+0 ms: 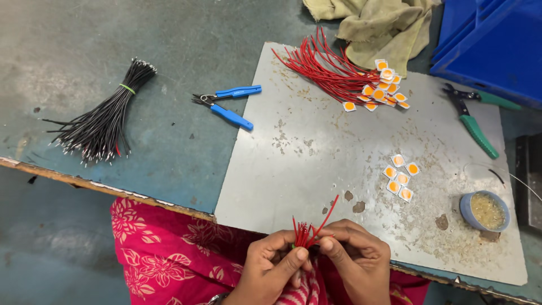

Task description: The person sits on the floor and solders red wires to small square LED modules. They repeatedly dip wire ends into a small container of paste, place the wires on the LED pads, and use a soldering iron to attach them. Completed units are set aside on the table.

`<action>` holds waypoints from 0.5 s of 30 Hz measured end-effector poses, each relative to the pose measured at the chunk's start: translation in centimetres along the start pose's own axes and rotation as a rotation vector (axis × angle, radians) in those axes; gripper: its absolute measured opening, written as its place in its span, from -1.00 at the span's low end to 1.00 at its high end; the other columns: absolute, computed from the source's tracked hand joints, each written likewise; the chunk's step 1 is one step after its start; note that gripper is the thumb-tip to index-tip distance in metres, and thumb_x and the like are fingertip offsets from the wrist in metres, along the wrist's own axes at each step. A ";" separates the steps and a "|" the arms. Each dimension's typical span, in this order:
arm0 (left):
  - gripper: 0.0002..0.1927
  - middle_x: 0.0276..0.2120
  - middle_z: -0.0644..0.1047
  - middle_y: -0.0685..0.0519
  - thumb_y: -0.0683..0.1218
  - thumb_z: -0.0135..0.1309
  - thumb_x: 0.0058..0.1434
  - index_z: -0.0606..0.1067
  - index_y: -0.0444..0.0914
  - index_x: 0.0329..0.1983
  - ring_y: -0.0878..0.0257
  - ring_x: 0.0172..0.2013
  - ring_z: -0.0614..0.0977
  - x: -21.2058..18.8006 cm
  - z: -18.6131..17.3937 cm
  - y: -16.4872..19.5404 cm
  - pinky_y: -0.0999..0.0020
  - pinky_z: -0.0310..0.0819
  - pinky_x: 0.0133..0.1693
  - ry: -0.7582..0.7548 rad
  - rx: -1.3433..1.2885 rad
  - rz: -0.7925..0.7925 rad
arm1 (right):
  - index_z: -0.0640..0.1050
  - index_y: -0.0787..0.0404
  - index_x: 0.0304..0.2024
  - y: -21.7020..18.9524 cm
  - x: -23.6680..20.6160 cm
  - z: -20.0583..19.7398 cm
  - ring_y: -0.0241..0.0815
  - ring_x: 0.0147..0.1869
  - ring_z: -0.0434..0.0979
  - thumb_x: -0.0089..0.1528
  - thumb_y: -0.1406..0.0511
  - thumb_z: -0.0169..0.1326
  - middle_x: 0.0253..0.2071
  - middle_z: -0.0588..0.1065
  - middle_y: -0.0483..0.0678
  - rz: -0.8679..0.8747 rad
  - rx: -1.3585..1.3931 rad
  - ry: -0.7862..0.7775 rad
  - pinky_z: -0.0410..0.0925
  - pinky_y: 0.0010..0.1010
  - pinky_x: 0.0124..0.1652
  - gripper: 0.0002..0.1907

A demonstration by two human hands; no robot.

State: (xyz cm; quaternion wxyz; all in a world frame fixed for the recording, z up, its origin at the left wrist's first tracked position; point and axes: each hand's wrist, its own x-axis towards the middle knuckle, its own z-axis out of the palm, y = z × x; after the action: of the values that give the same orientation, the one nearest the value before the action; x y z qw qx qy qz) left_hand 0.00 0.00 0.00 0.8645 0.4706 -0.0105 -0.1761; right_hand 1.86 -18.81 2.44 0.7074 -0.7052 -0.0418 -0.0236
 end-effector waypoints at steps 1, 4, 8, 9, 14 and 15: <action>-0.68 -0.43 0.60 0.04 -0.13 0.10 0.37 0.55 -0.42 0.10 0.47 -0.55 0.50 0.0 0.0 -0.1 0.57 0.39 -0.46 0.001 0.004 0.001 | 0.69 0.45 -0.22 0.2 -0.1 -0.1 -0.21 -0.16 0.61 0.19 0.48 0.21 -0.25 0.62 0.08 0.009 -0.005 0.007 0.45 -0.45 -0.13 -0.87; -0.73 -0.41 0.59 0.03 -0.14 0.07 0.41 0.54 -0.43 0.06 0.46 -0.55 0.50 0.2 0.0 -0.2 0.57 0.41 -0.45 -0.010 0.016 0.049 | 0.68 0.45 -0.25 0.7 -0.4 -0.3 -0.23 -0.24 0.57 0.23 0.46 0.18 -0.29 0.59 0.07 0.020 -0.039 0.059 0.42 -0.46 -0.20 -0.88; -0.79 -0.31 0.66 -0.06 -0.14 -0.01 0.47 0.48 -0.44 -0.06 0.43 -0.55 0.55 0.4 0.3 0.2 0.55 0.45 -0.46 -0.015 -0.034 0.043 | 0.61 0.41 -0.26 1.0 -0.6 -1.3 -0.24 -0.32 0.45 0.39 0.43 0.07 -0.31 0.52 0.07 -0.051 -0.180 0.316 0.35 -0.44 -0.26 -0.84; -0.79 -0.30 0.66 -0.07 -0.14 -0.02 0.46 0.48 -0.42 -0.05 0.42 -0.56 0.56 0.4 0.4 0.5 0.55 0.46 -0.47 -0.025 -0.038 0.010 | 0.58 0.38 -0.23 1.0 -0.2 -1.9 -0.22 -0.22 0.51 0.45 0.38 0.06 -0.26 0.53 0.06 -0.209 0.004 0.330 0.41 -0.39 -0.16 -0.82; -0.80 -0.28 0.65 -0.11 -0.15 -0.05 0.49 0.45 -0.42 0.00 0.43 -0.57 0.56 0.5 1.1 1.5 0.57 0.43 -0.49 -0.096 -0.063 -0.018 | 0.50 0.21 -0.15 -0.8 1.0 -7.6 -0.10 -0.09 0.62 0.53 0.26 0.06 -0.17 0.58 0.04 -0.336 0.489 0.350 0.48 -0.15 0.02 -0.82; -0.80 -0.29 0.65 -0.12 -0.15 -0.05 0.50 0.44 -0.43 -0.02 0.43 -0.58 0.55 0.6 1.2 1.7 0.56 0.43 -0.50 -0.104 -0.075 -0.011 | 0.51 0.22 -0.15 -1.4 1.1 -9.1 -0.12 -0.11 0.59 0.51 0.28 0.06 -0.19 0.58 0.03 -0.306 0.518 0.377 0.46 -0.18 -0.01 -0.84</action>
State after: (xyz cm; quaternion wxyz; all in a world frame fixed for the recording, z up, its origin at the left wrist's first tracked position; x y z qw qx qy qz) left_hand 0.85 -0.32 1.97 0.8788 0.4283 -0.0462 -0.2053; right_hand 3.03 -27.90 3.94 0.8462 -0.4714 -0.0204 -0.2478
